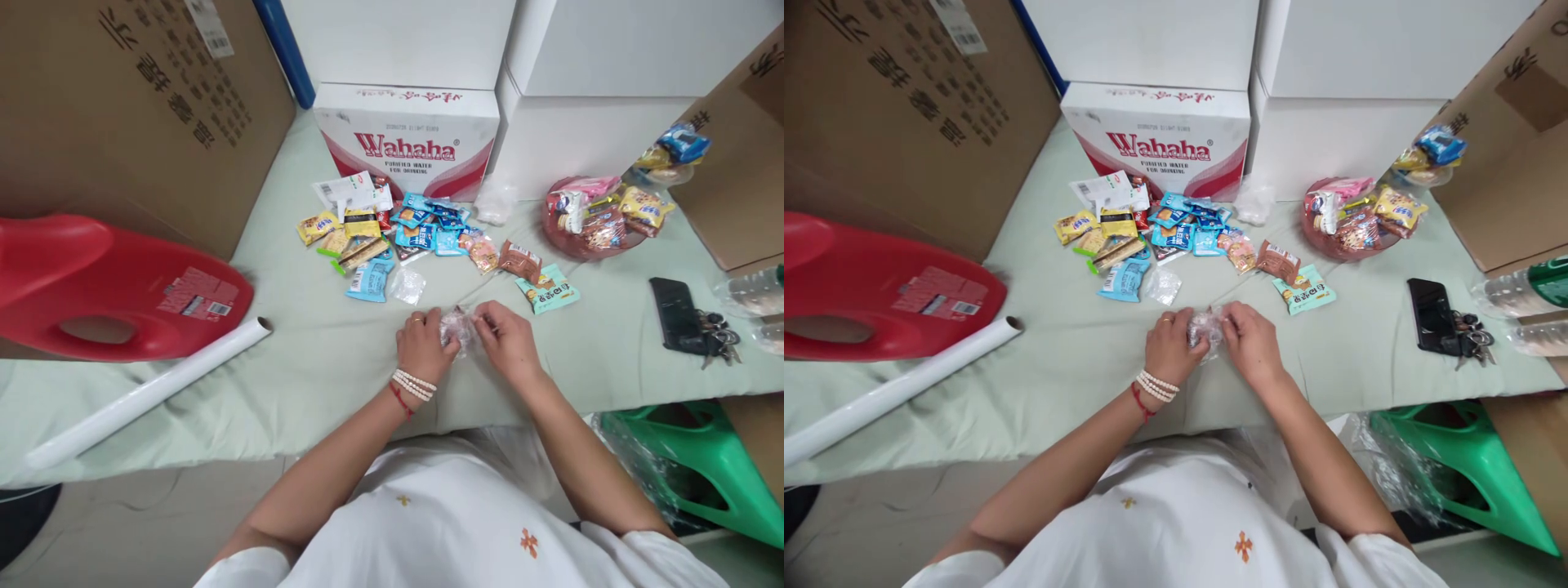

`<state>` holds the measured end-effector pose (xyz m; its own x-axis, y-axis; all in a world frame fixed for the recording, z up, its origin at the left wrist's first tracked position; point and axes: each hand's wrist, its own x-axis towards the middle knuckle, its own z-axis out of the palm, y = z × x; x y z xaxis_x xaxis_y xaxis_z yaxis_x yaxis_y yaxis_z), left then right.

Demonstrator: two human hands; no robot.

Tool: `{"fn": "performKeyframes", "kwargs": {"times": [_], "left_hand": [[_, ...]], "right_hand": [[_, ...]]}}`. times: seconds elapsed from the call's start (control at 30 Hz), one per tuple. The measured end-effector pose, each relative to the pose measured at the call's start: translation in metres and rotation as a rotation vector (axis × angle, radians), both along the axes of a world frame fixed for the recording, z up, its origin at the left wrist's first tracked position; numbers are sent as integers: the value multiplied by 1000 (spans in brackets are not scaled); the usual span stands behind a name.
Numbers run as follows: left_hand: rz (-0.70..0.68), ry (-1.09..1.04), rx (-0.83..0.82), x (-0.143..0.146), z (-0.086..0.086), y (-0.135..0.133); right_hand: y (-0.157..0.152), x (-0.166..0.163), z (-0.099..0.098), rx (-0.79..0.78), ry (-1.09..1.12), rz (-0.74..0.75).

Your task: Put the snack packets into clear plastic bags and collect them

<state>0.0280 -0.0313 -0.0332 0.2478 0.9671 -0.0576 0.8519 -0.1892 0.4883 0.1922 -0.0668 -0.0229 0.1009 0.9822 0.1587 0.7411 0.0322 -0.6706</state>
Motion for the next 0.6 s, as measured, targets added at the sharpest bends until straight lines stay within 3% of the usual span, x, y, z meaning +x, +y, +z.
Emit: {"fn": "performKeyframes", "kwargs": {"times": [0.1,0.2,0.4,0.6], "left_hand": [[17,-58,-53,-6,-2,8],[59,-261,-58,-19,-4,10],[-16,-863,-315,-37,1,-11],[-117,-1098,-370,-46,7,-16]], "right_hand": [[-6,-28,-1,28,-31,165],[-14,-45,-10,68,5,222],[-32,-49,-16,118,163,71],[-23,-31,-20,52,363,-93]]}}
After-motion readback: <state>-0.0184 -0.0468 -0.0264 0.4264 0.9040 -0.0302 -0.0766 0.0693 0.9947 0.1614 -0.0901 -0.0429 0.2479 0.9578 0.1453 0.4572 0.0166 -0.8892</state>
